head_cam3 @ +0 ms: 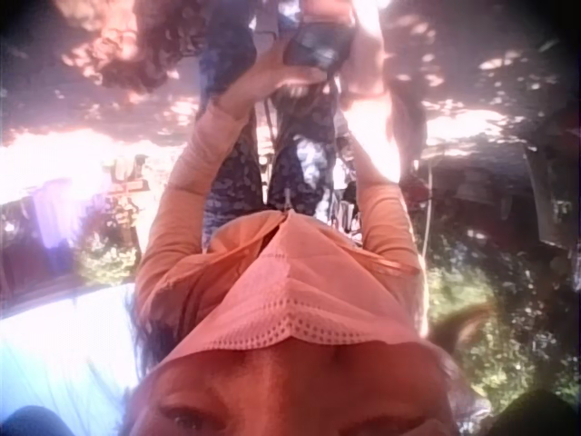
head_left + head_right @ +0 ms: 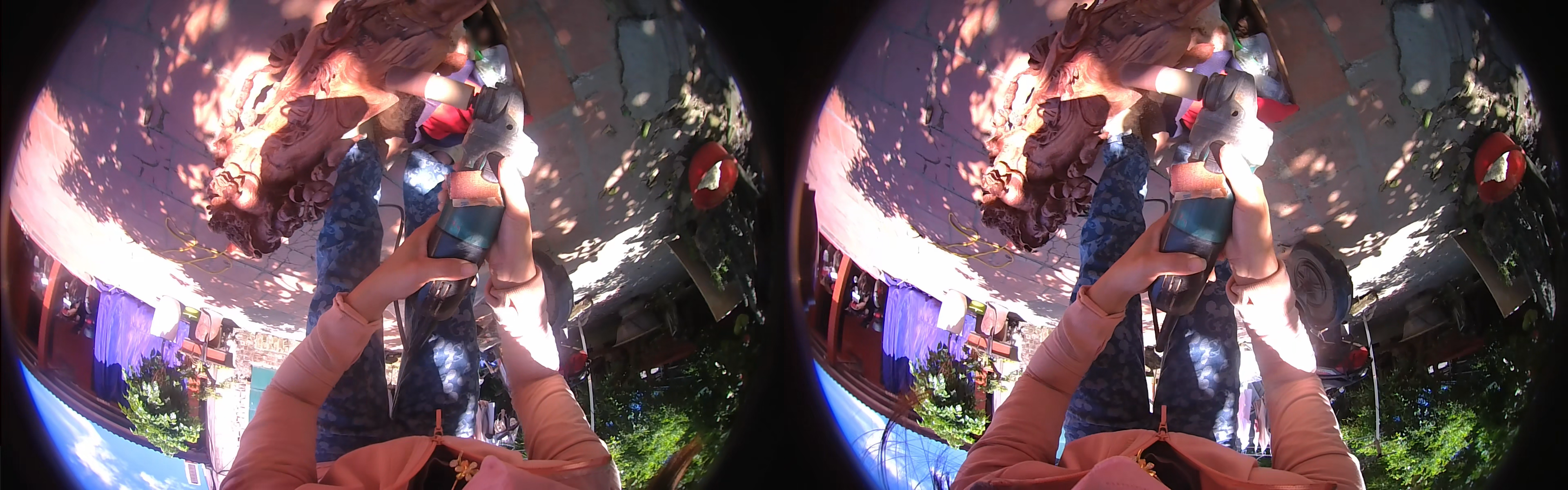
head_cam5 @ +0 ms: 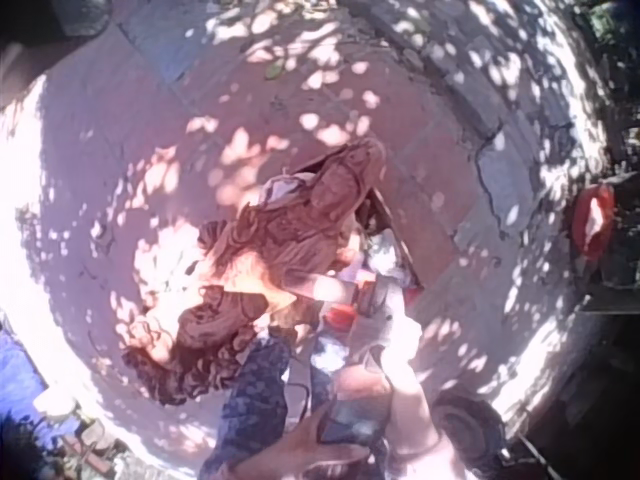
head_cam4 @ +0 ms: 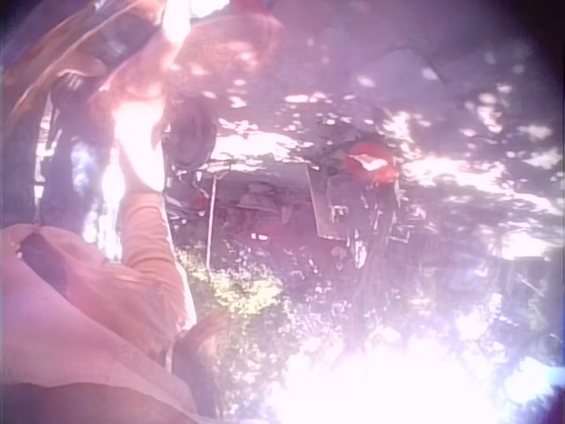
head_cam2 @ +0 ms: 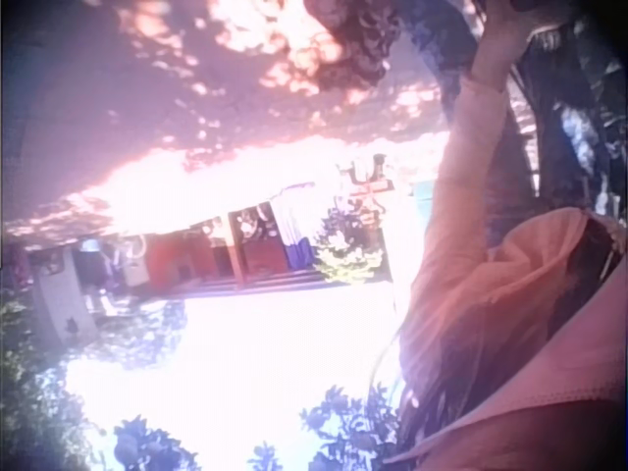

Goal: The person uses a handheld rotary carving tool to shape a large piece of wood, moving the tool along the surface and periodically pausing to wipe away dust with a cloth. The work is performed outdoors on a paved area with scattered debris and nearby household items.

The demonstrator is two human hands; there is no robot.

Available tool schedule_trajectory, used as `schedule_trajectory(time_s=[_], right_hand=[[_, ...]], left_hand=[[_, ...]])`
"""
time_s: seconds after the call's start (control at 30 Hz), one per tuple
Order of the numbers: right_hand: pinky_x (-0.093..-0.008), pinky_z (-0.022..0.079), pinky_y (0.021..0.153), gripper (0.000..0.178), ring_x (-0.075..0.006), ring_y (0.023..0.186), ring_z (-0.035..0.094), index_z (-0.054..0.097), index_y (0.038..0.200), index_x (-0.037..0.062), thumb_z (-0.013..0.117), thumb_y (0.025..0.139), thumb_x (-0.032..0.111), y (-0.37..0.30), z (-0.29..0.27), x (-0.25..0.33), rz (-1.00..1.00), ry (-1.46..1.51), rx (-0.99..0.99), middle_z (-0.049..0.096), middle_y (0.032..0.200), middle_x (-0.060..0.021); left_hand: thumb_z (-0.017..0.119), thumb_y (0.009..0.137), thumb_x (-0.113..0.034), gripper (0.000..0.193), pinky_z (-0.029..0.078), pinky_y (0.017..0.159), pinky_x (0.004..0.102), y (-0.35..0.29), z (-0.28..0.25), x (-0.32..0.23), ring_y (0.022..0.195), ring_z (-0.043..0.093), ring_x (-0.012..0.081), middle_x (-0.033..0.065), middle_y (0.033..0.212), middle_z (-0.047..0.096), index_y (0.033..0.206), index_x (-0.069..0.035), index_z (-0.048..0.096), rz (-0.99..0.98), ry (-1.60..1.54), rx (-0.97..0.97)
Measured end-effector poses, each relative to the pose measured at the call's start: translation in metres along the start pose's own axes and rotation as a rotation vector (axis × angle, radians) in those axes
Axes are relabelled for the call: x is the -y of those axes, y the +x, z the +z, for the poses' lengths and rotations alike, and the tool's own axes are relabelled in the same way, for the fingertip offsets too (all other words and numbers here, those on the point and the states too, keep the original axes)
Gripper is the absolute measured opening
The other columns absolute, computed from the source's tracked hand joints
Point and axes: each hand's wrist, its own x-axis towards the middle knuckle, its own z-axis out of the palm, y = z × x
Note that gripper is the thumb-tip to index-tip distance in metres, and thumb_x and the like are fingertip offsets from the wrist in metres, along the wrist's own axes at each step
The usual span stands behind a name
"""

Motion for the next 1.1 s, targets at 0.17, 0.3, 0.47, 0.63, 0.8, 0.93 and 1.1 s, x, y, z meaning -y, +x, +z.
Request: schedule_trajectory(time_s=[0.17,0.3,0.47,0.63,0.8,0.93,1.1], right_hand=[[-0.0326,0.054,0.069,0.057,-0.0212,0.076,0.064,0.058,0.109,-0.0012,0.047,0.094,0.052,0.005,0.001,0.012,0.004,0.085,-0.047,0.065,0.088,-0.0129],[-0.0333,0.054,0.068,0.057,-0.0217,0.076,0.065,0.058,0.109,-0.0015,0.049,0.093,0.053,0.003,-0.007,0.002,0.027,0.007,0.03,0.066,0.087,-0.0122],[-0.0326,0.056,0.066,0.049,-0.0218,0.072,0.066,0.057,0.11,0.0008,0.055,0.092,0.047,0.012,-0.01,0.011,0.012,0.133,-0.014,0.067,0.087,-0.0137],[-0.0354,0.057,0.063,0.053,-0.0248,0.068,0.066,0.059,0.105,-0.0009,0.052,0.092,0.05,0.033,-0.026,0.005,0.079,0.347,0.136,0.066,0.082,-0.0153],[-0.0356,0.057,0.061,0.057,-0.0245,0.066,0.066,0.06,0.106,-0.0002,0.05,0.092,0.054,0.03,-0.037,-0.006,0.067,0.258,0.22,0.067,0.082,-0.0148],[-0.0363,0.057,0.064,0.058,-0.0247,0.071,0.067,0.058,0.108,-0.0008,0.046,0.094,0.054,0.053,-0.042,0.009,0.072,0.433,0.289,0.067,0.084,-0.0167],[-0.0357,0.056,0.068,0.062,-0.0257,0.072,0.067,0.06,0.103,-0.0052,0.046,0.093,0.054,0.046,-0.051,-0.003,0.127,0.313,0.269,0.067,0.085,-0.0174]], left_hand=[[0.081,0.072,-0.011,0.075,0.048,0.084,0.0292,0.012,0.0,-0.011,0.096,0.058,0.0131,0.0069,0.11,0.058,0.134,0.0,0.04,-0.011,0.009,0.046],[0.08,0.073,-0.011,0.073,0.048,0.084,0.0293,0.007,-0.002,0.008,0.096,0.058,0.0132,0.0065,0.11,0.058,0.133,0.0,0.04,0.056,0.044,0.002],[0.074,0.076,-0.009,0.065,0.05,0.082,0.0292,0.018,0.009,-0.001,0.096,0.061,0.0152,0.0083,0.106,0.061,0.132,-0.001,0.042,0.085,0.102,-0.019],[0.074,0.077,-0.006,0.063,0.049,0.085,0.0292,0.03,0.009,0.0,0.097,0.059,0.0137,0.0064,0.106,0.06,0.131,0.0,0.042,0.112,0.133,-0.036],[0.077,0.077,-0.008,0.064,0.049,0.081,0.029,0.024,0.017,0.022,0.093,0.059,0.0133,0.0056,0.105,0.059,0.13,0.001,0.042,0.162,-0.051,-0.079],[0.079,0.075,-0.012,0.066,0.05,0.076,0.0294,0.043,0.021,-0.005,0.089,0.06,0.0145,0.0062,0.101,0.06,0.128,0.004,0.042,0.087,0.308,-0.157],[0.08,0.074,-0.016,0.065,0.049,0.08,0.0286,0.034,0.022,0.019,0.092,0.059,0.0137,0.0059,0.102,0.06,0.126,0.003,0.045,0.136,0.236,-0.21]])
